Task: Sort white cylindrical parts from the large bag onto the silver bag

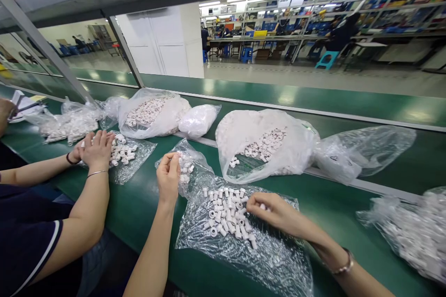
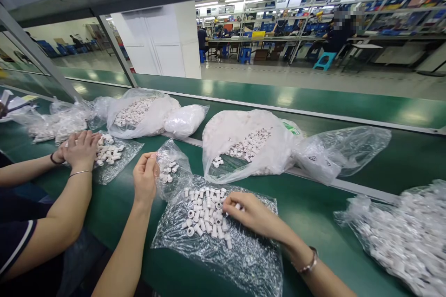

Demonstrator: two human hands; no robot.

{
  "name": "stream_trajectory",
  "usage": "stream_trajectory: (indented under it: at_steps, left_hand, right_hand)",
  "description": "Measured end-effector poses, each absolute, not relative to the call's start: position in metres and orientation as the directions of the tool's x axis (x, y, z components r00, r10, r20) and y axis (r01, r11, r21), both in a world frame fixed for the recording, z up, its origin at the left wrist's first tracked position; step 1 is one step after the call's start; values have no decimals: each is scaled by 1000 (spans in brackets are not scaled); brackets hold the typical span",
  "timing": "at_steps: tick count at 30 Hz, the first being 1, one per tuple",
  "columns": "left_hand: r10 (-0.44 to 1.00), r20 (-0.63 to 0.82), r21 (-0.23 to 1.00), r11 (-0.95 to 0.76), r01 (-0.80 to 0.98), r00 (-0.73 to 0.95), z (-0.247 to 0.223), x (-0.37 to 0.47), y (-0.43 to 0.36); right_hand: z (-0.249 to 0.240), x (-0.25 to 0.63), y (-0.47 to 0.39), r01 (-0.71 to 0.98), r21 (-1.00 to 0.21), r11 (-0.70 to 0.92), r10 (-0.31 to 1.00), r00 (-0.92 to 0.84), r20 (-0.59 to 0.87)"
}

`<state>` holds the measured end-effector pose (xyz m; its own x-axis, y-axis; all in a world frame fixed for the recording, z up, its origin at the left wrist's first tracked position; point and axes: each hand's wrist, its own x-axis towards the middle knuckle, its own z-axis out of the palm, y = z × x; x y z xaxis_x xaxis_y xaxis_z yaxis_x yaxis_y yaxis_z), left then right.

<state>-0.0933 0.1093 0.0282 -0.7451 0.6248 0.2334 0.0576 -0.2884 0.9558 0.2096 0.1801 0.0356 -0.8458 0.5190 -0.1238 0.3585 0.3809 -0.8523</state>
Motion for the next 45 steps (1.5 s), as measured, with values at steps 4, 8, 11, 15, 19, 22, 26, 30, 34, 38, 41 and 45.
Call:
stream_trajectory:
  at_steps: [4, 8, 11, 15, 19, 22, 26, 30, 34, 38, 41, 45]
  left_hand:
    - [634, 233, 959, -277, 64, -738, 28, -93, 109]
    - [636, 222, 958, -285, 43, -739, 28, -93, 109]
    - [634, 220, 956, -291, 35, -741, 28, -93, 110]
    - [635, 223, 956, -291, 38, -739, 27, -93, 110]
    - [635, 222, 956, -291, 37, -740, 27, -93, 110]
    - [634, 221, 957, -288, 39, -741, 27, -92, 110]
    - [643, 222, 958, -282, 42, -733, 28, -92, 109]
    - [642, 221, 958, -285, 39, -734, 28, -93, 109]
    - [632, 226, 957, -288, 46, -741, 28, -93, 109]
    - [637, 220, 960, -277, 47, -738, 29, -92, 108]
    - [630, 219, 958, -282, 43, -745, 29, -92, 108]
    - [628, 217, 959, -279, 44, -747, 30, -92, 107]
  right_hand:
    - [33, 204, 165, 328, -649, 687, 395, -918, -47]
    - [30, 205, 163, 293, -577, 763, 332, -942, -38]
    - [25, 203, 166, 297, -566, 769, 346, -938, -23]
    - [21, 202, 168, 309, -570, 762, 368, -930, -13]
    - [19, 201, 169, 328, -547, 770, 387, -922, -9]
    - [18, 200, 167, 336, -472, 815, 384, -923, 8]
    - [17, 196, 163, 371, -420, 828, 407, -914, -5]
    - [23, 196, 165, 399, -673, 623, 533, -846, -8]
    - [32, 202, 179, 149, -988, -30, 620, -773, -136]
    - [38, 207, 191, -123, -929, -350, 651, -745, -147]
    - [42, 210, 193, 25, -964, -263, 627, -755, -190]
    - [43, 215, 189, 402, -873, 278, 611, -775, -163]
